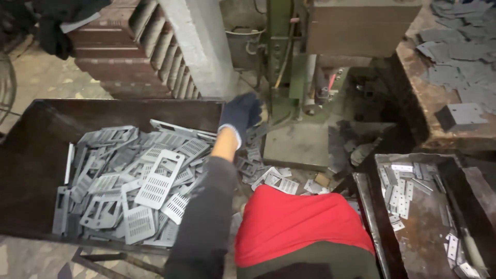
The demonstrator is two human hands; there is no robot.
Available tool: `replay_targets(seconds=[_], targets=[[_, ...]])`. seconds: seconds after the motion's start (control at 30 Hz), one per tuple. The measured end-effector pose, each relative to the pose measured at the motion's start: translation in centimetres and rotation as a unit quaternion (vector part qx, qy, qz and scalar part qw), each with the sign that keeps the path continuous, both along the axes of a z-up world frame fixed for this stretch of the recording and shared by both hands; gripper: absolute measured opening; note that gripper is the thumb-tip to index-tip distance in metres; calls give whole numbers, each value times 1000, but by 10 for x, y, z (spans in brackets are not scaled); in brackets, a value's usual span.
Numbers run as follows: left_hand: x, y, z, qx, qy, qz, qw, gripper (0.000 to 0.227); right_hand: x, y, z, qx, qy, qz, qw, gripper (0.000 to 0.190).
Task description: The recorder operates a manual stamping machine to join or punch metal components.
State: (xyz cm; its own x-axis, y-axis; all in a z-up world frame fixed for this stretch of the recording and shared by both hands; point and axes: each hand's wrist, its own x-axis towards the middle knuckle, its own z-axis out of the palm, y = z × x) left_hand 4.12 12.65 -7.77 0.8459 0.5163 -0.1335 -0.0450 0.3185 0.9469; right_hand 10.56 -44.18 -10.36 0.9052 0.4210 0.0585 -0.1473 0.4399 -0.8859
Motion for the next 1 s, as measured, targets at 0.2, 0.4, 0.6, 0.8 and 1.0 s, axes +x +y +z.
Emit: replay_targets(seconds=[0.2,0.4,0.6,0.8,1.0], targets=[[78,-7,-36,225,36,152,962,33,-76,184,43,-93,4,39,995,40],[40,-32,33,510,94,230,824,34,-150,297,106,-218,-269,200,917,38],[11,85,13,583,253,246,732,30,-164,247,123,-223,-422,262,839,24],[-55,241,-40,536,340,294,715,43,-37,145,-20,-203,-389,415,797,22],[-167,210,-110,505,508,90,692,56,3,98,-135,-179,-333,554,742,21]])
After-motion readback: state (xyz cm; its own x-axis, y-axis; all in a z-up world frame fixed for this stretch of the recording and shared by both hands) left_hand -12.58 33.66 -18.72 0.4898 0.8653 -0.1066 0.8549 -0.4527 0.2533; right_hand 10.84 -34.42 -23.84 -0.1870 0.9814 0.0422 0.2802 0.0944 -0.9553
